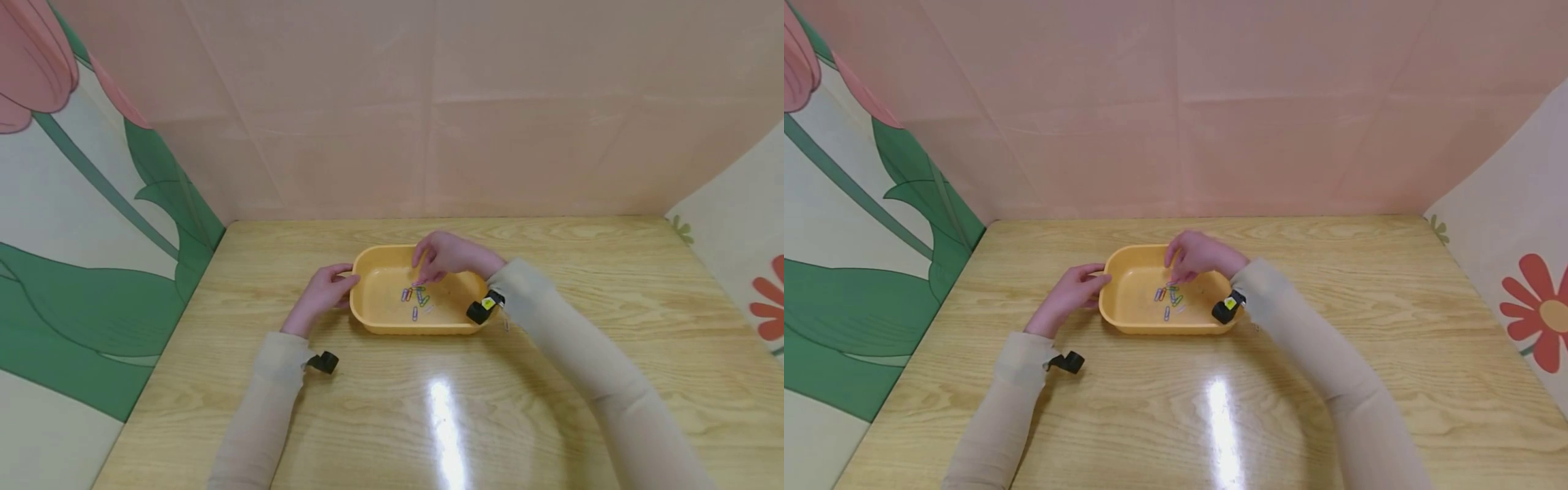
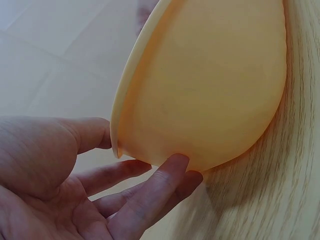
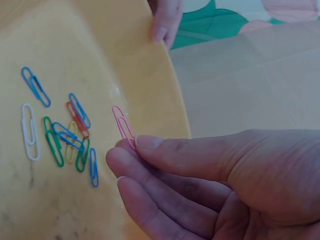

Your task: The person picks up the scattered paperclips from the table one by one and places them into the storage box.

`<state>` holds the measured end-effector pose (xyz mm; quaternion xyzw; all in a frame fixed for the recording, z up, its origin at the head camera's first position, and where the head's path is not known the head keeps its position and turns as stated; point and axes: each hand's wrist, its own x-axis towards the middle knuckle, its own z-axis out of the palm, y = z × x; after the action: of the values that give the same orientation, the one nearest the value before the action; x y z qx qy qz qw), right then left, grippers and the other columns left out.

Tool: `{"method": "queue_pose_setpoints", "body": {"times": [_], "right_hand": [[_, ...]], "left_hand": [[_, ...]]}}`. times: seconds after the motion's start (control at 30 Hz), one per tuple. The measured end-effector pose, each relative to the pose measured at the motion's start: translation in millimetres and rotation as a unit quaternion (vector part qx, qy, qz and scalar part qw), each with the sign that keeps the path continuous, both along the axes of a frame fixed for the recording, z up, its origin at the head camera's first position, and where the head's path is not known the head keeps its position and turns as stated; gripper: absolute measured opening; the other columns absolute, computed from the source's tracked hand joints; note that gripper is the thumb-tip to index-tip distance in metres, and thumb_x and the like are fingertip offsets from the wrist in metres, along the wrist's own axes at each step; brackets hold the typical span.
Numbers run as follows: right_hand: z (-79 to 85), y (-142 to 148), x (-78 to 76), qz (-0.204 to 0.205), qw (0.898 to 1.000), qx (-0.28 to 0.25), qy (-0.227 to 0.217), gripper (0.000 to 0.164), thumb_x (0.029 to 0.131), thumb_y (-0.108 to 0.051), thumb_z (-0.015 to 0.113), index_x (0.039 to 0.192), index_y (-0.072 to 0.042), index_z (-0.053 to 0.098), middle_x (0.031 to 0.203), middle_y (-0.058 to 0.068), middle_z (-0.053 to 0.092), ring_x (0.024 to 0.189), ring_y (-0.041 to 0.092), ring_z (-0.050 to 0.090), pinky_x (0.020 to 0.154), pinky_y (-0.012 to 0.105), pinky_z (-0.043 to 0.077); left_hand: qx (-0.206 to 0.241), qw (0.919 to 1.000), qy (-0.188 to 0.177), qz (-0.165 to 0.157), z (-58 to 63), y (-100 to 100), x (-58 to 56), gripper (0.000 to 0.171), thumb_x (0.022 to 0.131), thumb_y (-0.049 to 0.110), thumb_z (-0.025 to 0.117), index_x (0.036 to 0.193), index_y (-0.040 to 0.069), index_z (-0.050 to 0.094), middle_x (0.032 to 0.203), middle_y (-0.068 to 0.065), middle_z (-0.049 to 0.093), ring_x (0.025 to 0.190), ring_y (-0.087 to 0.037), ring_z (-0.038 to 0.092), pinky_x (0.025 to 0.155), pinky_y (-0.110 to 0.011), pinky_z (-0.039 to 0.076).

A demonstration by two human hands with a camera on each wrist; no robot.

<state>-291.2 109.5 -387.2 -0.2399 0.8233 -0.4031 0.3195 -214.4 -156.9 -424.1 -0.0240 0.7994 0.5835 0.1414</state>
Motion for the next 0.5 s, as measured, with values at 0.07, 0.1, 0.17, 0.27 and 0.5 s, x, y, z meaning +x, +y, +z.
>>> {"method": "queue_pose_setpoints", "body": {"times": [0.07, 0.1, 0.17, 0.27, 0.5], "right_hand": [[-1.0, -1.1, 1.0, 0.004, 1.0, 0.01, -0.002, 0.025, 0.084, 0.008, 0.067, 0.106, 0.013, 0.056, 0.083, 0.021, 0.069, 0.075, 0.03, 0.069, 0.073, 0.048, 0.057], [-1.3, -1.6, 1.7, 0.005, 1.0, 0.017, -0.001, 0.025, 0.084, 0.008, 0.067, 0.106, 0.013, 0.057, 0.084, 0.021, 0.069, 0.076, 0.03, 0.069, 0.073, 0.048, 0.057], [-2.4, -1.9, 2.5, 0.003, 1.0, 0.028, 0.0, 0.023, 0.084, 0.009, 0.066, 0.105, 0.013, 0.058, 0.085, 0.021, 0.069, 0.077, 0.03, 0.069, 0.074, 0.047, 0.057], [-3.3, -1.4, 2.7, 0.0, 0.999, 0.039, 0.001, 0.019, 0.085, 0.01, 0.064, 0.103, 0.013, 0.059, 0.088, 0.022, 0.069, 0.079, 0.03, 0.069, 0.074, 0.044, 0.057], [2.7, 4.1, 3.0, 0.024, 0.998, 0.044, 0.033, 0.016, 0.092, 0.005, 0.054, 0.105, 0.012, 0.061, 0.092, 0.022, 0.069, 0.086, 0.032, 0.068, 0.075, 0.041, 0.057]], "left_hand": [[0.0, 1.0, 0.001, 0.0, 0.2, -0.1, 0.4, 0.044, 0.097, 0.018, 0.058, 0.136, 0.001, 0.049, 0.107, -0.024, 0.064, 0.09, -0.03, 0.067, 0.069, -0.033, 0.058], [-0.001, 1.0, 0.002, 0.0, 0.4, -0.1, 0.7, 0.044, 0.097, 0.018, 0.058, 0.136, 0.001, 0.049, 0.107, -0.024, 0.064, 0.09, -0.03, 0.067, 0.069, -0.032, 0.058], [-0.002, 1.0, 0.002, 0.001, 0.5, -0.1, 1.1, 0.044, 0.097, 0.018, 0.058, 0.136, 0.0, 0.049, 0.107, -0.024, 0.064, 0.089, -0.03, 0.067, 0.068, -0.032, 0.058], [-0.003, 1.0, 0.001, 0.002, 1.1, -0.2, 1.1, 0.044, 0.097, 0.018, 0.058, 0.136, 0.001, 0.049, 0.107, -0.024, 0.064, 0.088, -0.028, 0.067, 0.069, -0.032, 0.058], [-0.003, 1.0, 0.003, 0.001, 0.9, -0.6, 1.1, 0.044, 0.097, 0.018, 0.058, 0.136, 0.0, 0.049, 0.107, -0.025, 0.064, 0.087, -0.027, 0.067, 0.07, -0.035, 0.058]]}}
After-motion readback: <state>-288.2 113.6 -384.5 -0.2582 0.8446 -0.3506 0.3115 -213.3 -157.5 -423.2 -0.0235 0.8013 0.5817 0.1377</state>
